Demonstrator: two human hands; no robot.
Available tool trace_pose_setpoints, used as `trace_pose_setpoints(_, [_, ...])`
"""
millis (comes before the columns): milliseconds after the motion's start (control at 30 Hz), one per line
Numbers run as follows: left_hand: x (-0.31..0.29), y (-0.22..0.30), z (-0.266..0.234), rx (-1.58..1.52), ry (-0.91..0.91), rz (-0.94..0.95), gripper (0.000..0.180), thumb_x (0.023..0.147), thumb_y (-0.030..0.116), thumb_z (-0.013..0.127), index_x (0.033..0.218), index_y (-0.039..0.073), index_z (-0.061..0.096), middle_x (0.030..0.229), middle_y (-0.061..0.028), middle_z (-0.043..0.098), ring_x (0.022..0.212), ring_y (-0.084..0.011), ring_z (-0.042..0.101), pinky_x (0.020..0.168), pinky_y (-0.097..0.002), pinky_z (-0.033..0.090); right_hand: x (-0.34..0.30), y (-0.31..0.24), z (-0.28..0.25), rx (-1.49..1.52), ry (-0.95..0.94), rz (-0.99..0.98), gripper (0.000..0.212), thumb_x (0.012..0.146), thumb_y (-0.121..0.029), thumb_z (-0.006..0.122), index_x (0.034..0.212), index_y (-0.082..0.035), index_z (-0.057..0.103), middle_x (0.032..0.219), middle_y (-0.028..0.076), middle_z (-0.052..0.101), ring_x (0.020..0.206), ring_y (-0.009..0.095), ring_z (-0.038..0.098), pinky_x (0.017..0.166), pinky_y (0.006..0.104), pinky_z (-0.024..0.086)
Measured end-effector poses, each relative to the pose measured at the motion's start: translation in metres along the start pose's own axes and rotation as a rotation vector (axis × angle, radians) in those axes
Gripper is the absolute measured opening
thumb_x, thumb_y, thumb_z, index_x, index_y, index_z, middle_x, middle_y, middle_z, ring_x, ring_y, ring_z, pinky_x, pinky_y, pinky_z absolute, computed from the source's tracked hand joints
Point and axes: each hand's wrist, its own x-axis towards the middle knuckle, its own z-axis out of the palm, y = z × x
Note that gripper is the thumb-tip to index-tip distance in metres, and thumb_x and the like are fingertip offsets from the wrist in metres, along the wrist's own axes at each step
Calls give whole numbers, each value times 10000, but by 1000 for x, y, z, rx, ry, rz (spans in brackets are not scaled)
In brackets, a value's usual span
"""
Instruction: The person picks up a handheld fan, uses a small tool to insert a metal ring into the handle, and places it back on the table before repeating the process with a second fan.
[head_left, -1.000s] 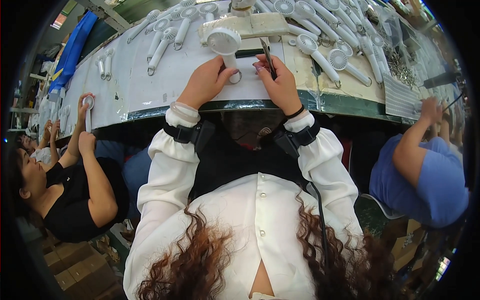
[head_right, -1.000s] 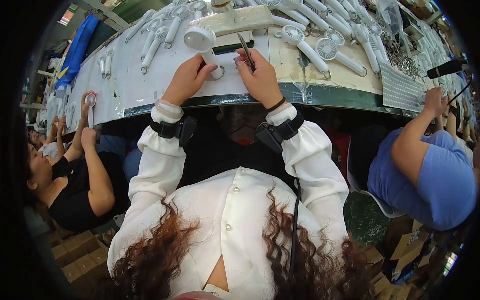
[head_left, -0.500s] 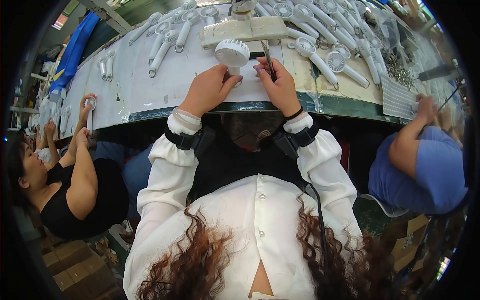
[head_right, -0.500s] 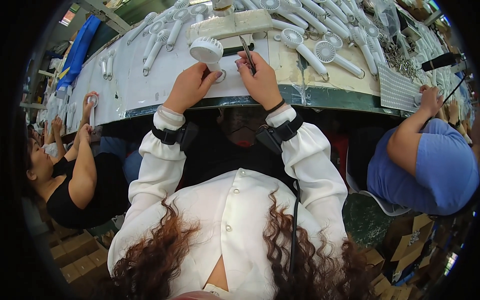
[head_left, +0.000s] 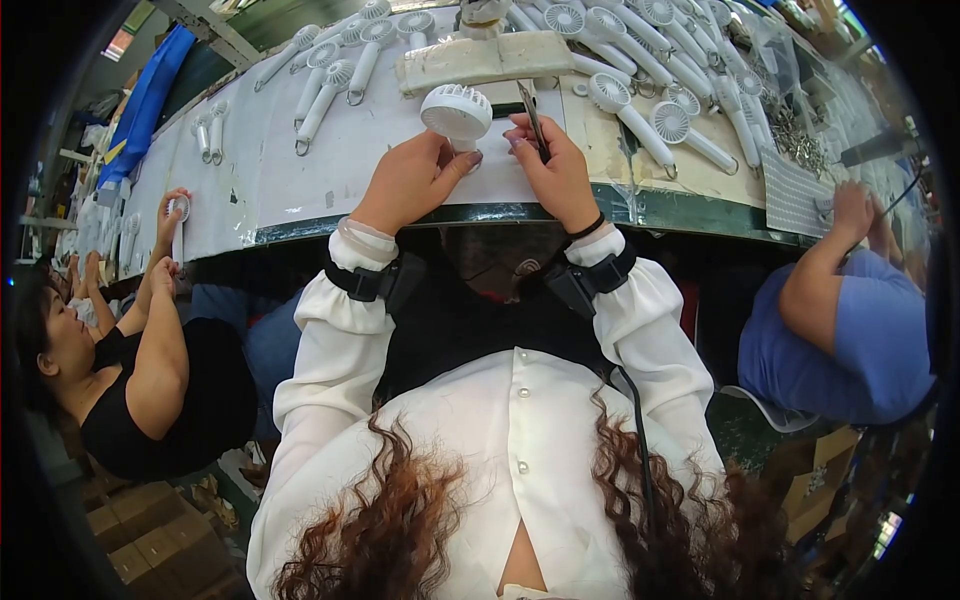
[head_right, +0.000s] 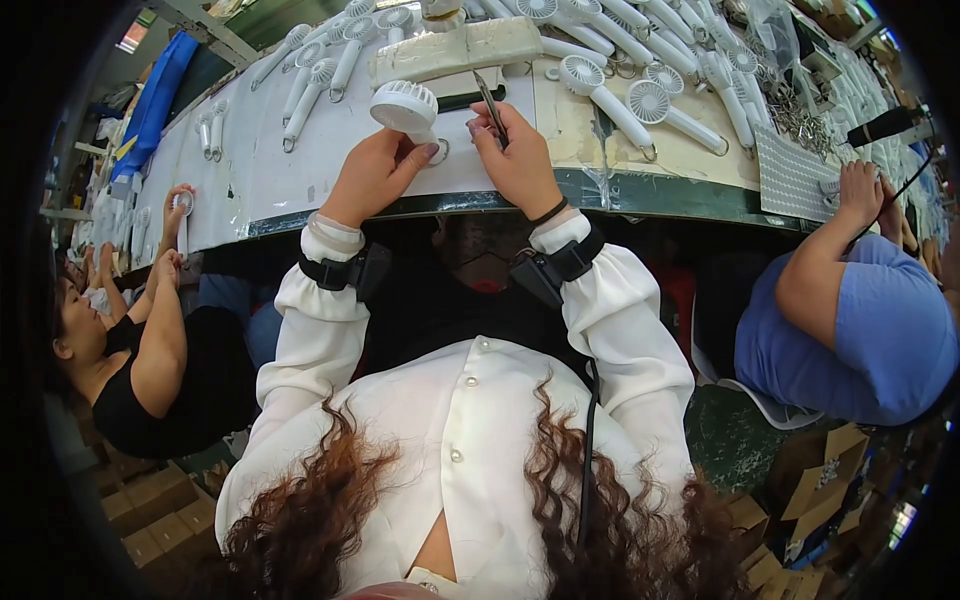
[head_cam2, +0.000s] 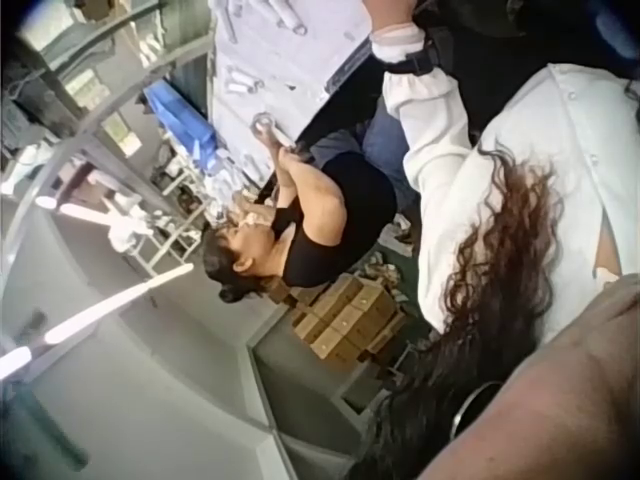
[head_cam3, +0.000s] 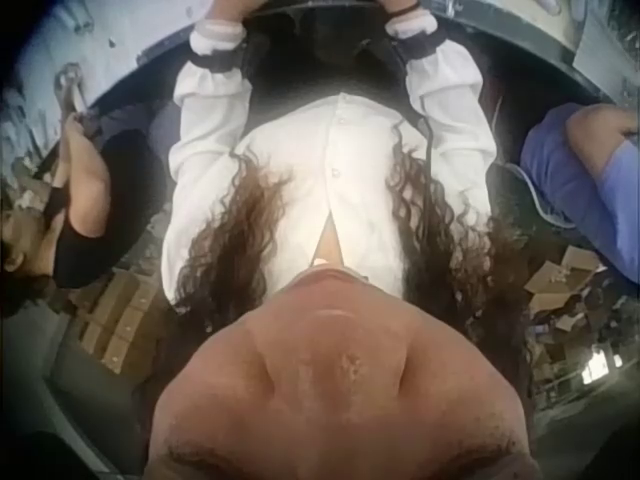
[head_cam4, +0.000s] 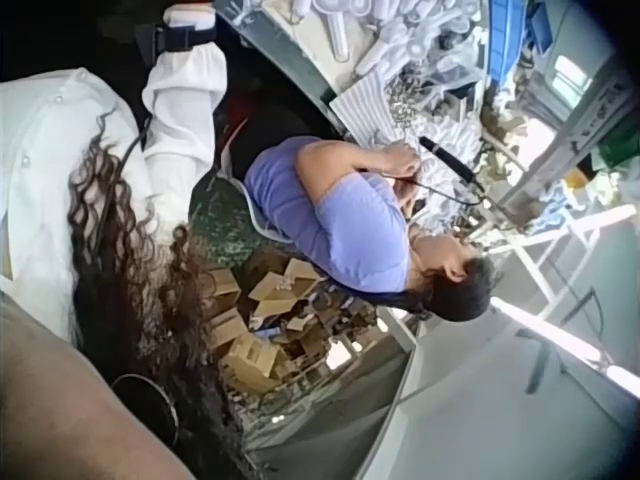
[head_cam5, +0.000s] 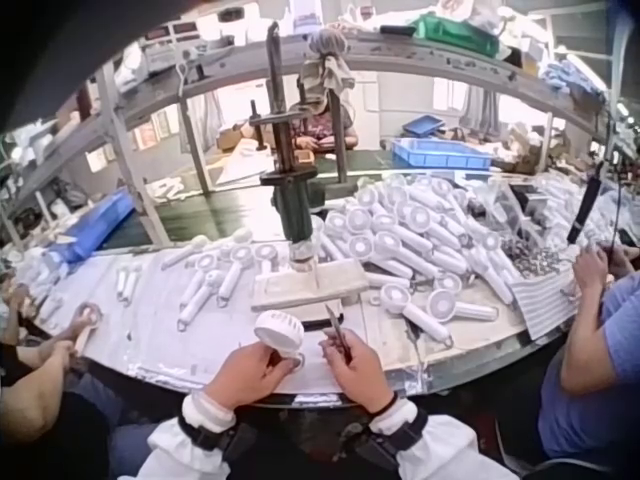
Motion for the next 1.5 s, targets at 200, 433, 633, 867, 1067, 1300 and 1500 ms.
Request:
trace_pose_setpoints(200, [0,-3,2,-9,12,-8,492,875,503,663,846,14,622,730,-122,649,672,-308,639,627,-389,493,0,1,0,6,-3,-7,291,955,-93,594,1234,-10,585,995,43,688,902,96,632,829,243,496])
trace_pose_setpoints(433, [-3,3,-5,34,-16,-37,482,864,497,683,869,21,605,699,-102,630,646,-291,629,602,-371,487,0,-1,1,3,5,-17,282,952,-102,599,1219,-9,590,950,29,674,860,88,616,803,242,490])
trace_pose_setpoints(633, [1,17,-2,11,-5,40,400,858,391,703,936,15,593,689,-97,635,642,-298,633,599,-372,495,-1,-5,-2,-23,-10,-10,271,951,-112,610,1201,-9,592,939,28,667,836,84,605,786,238,484])
trace_pose_setpoints(867, [5,3,12,1,49,2,345,830,320,688,920,-6,623,703,-121,658,669,-300,655,638,-373,513,-1,-1,2,52,18,7,270,951,-102,607,1204,-8,589,951,31,669,842,86,613,786,238,486])
trace_pose_setpoints(1067, [7,-12,12,-217,92,-165,398,809,339,691,927,-38,647,748,-155,686,691,-288,673,663,-359,519,0,-2,2,24,0,11,277,952,-91,597,1216,-7,584,980,37,677,859,88,621,792,238,490])
trace_pose_setpoints(1300, [13,-13,11,-272,37,-230,429,814,351,684,958,-51,647,799,-177,697,713,-300,675,675,-361,519,0,0,1,20,8,-10,282,953,-96,597,1220,-5,584,1013,46,685,885,93,632,815,239,497])
trace_pose_setpoints(1500, [10,1,6,-85,-30,-69,390,829,342,668,929,-34,636,806,-178,691,723,-322,670,675,-378,521,1,-3,1,7,-2,24,286,951,-86,585,1226,-5,580,1019,48,688,894,99,637,829,245,500])
